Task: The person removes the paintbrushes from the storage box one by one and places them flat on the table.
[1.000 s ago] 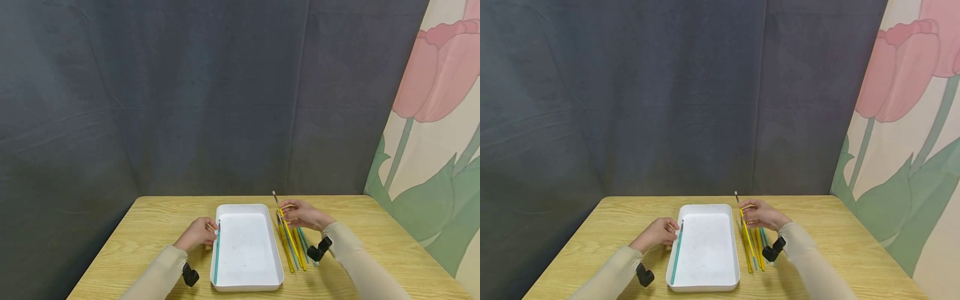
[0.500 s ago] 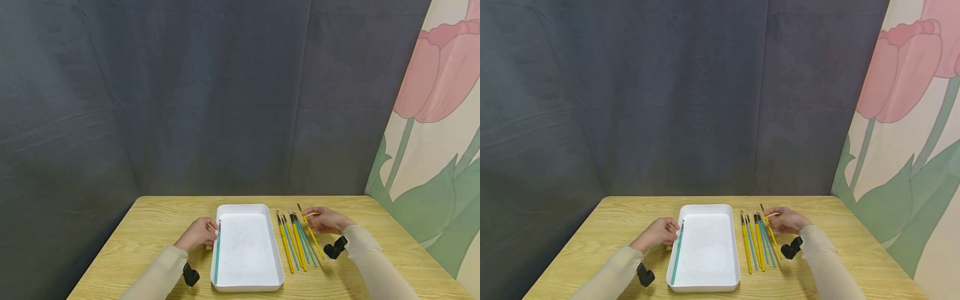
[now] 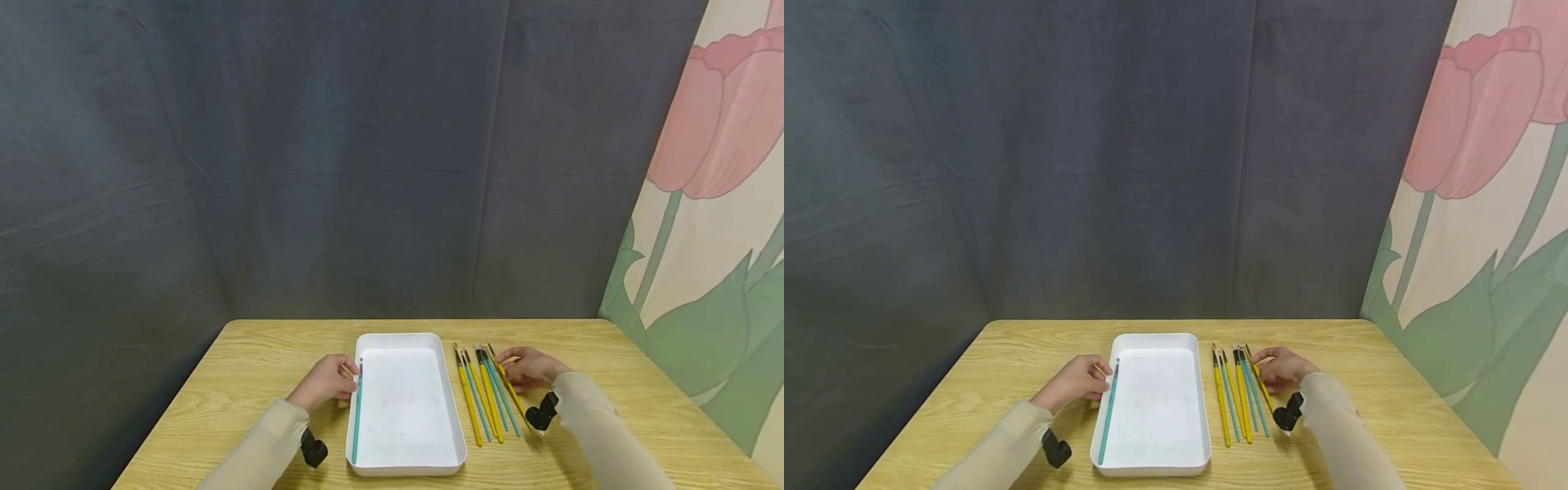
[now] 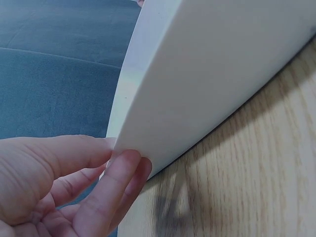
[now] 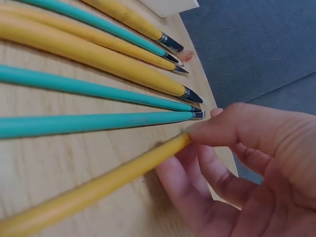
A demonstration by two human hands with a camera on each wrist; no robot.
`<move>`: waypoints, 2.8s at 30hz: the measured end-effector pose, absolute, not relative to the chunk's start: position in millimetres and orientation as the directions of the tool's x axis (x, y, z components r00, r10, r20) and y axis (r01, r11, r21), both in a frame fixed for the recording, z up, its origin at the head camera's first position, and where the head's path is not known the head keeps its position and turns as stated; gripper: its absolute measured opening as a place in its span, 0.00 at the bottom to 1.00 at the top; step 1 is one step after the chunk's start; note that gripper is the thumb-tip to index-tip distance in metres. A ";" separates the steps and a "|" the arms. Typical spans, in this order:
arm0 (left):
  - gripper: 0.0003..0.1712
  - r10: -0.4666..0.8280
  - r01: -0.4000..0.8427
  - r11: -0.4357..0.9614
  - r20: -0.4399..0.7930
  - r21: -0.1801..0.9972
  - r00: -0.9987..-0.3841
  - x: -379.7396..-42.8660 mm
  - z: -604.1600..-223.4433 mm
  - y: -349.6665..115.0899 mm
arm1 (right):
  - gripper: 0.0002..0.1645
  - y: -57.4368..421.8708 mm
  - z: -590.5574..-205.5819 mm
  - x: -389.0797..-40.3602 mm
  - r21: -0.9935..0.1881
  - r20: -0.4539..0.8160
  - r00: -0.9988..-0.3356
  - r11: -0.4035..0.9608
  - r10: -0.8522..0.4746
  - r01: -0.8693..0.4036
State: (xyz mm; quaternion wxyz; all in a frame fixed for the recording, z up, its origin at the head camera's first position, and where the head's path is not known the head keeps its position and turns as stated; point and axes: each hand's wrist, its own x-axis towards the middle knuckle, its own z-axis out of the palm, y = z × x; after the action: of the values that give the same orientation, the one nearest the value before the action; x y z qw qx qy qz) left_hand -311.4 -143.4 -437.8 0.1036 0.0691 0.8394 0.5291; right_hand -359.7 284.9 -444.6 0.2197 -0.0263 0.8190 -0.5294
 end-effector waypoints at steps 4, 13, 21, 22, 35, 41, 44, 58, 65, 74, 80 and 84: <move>0.13 0.224 0.004 0.434 -0.104 0.901 -0.969 -311.4 -438.0 -142.7 | 0.27 281.7 -445.8 -358.1 -0.863 -0.335 -0.913 0.465 -0.232 0.199; 0.13 0.225 0.012 0.437 -0.096 0.899 -0.969 -310.8 -436.9 -142.2 | 0.25 275.8 -442.9 -353.9 -0.847 -0.334 -0.921 0.493 -0.202 0.199; 0.13 0.231 0.016 0.431 -0.094 0.902 -0.968 -310.6 -437.4 -142.8 | 0.22 275.2 -446.8 -355.7 -0.840 -0.336 -0.923 0.504 -0.186 0.204; 0.13 0.231 0.016 0.432 -0.094 0.902 -0.968 -310.4 -437.1 -142.8 | 0.22 275.1 -447.0 -356.0 -0.838 -0.338 -0.924 0.503 -0.180 0.209; 0.13 0.233 0.019 0.441 -0.094 0.897 -0.968 -309.6 -435.6 -142.8 | 0.19 272.1 -444.0 -353.6 -0.832 -0.343 -0.924 0.511 -0.170 0.215; 0.13 0.236 0.020 0.437 -0.093 0.899 -0.967 -308.7 -434.5 -143.2 | 0.18 271.0 -442.6 -352.0 -0.825 -0.344 -0.924 0.524 -0.168 0.212; 0.13 0.235 0.017 0.436 -0.096 0.900 -0.967 -308.3 -434.3 -143.4 | 0.18 270.6 -442.0 -351.5 -0.824 -0.344 -0.924 0.525 -0.169 0.211; 0.13 0.230 0.011 0.440 -0.100 0.898 -0.968 -308.3 -433.8 -143.4 | 0.26 287.6 -442.1 -355.5 -0.900 -0.338 -0.874 0.390 -0.349 0.192; 0.14 0.230 0.007 0.436 -0.104 0.900 -0.968 -307.4 -431.7 -142.6 | 0.29 287.3 -431.2 -354.1 -0.921 -0.300 -0.872 0.357 -0.387 0.159; 0.13 0.231 0.013 0.434 -0.097 0.901 -0.968 -307.4 -433.1 -142.7 | 0.28 248.1 -407.4 -350.2 -0.935 -0.234 -0.851 0.348 -0.470 0.066; 0.13 0.233 0.014 0.434 -0.098 0.901 -0.968 -307.4 -434.5 -143.3 | 0.26 204.9 -398.8 -344.2 -0.942 -0.224 -0.821 0.332 -0.526 0.045; 0.13 0.235 0.013 0.435 -0.100 0.900 -0.967 -307.4 -435.2 -143.4 | 0.26 177.5 -398.2 -340.2 -0.954 -0.217 -0.814 0.293 -0.539 0.060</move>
State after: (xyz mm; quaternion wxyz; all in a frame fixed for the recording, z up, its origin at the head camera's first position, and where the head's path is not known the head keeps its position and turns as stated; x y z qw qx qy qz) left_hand -307.4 -143.4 -435.2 0.1057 0.0737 0.8405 0.5262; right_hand -340.2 177.5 -398.2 0.2613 -0.1575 0.7605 -0.5732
